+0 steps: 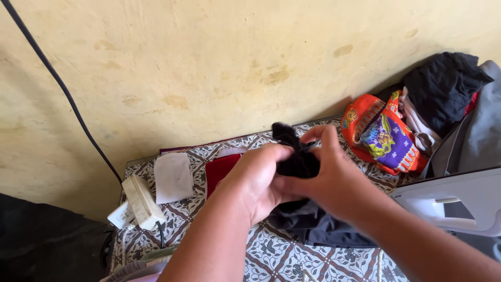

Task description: Ironing and folding black trousers on a bed.

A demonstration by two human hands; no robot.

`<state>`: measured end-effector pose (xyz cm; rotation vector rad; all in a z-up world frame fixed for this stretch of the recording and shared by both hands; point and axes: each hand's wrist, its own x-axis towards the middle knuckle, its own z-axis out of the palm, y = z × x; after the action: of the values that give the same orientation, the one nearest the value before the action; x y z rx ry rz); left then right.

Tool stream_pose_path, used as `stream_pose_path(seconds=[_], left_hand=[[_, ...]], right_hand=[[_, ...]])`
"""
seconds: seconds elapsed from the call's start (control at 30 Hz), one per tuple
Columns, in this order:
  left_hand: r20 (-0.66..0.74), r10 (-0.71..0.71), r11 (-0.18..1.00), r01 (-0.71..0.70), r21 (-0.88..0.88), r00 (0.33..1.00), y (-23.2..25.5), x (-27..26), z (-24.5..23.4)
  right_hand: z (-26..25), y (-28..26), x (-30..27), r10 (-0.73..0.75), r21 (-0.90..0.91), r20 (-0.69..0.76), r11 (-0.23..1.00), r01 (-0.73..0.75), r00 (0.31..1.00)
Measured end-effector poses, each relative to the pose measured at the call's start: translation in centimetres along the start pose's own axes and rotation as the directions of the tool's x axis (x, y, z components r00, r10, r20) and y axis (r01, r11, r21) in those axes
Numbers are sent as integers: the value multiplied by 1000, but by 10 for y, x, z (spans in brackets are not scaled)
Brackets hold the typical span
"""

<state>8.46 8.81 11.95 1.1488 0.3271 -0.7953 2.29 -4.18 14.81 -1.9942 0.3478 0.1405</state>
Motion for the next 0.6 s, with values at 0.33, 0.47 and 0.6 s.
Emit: stream_pose_path(seconds=[0.33, 0.47, 0.6], left_hand=[[37, 186, 839, -178, 515, 982, 11, -28, 9], [14, 531, 280, -191, 941, 847, -6, -8, -11], [-295, 324, 443, 131, 887, 899, -25, -6, -16]], right_hand=[[-28, 34, 15, -37, 313, 50, 950, 19, 998], [-28, 29, 6, -24, 399, 49, 917, 2, 999], [-32, 35, 3, -61, 486, 111, 874, -1, 992]])
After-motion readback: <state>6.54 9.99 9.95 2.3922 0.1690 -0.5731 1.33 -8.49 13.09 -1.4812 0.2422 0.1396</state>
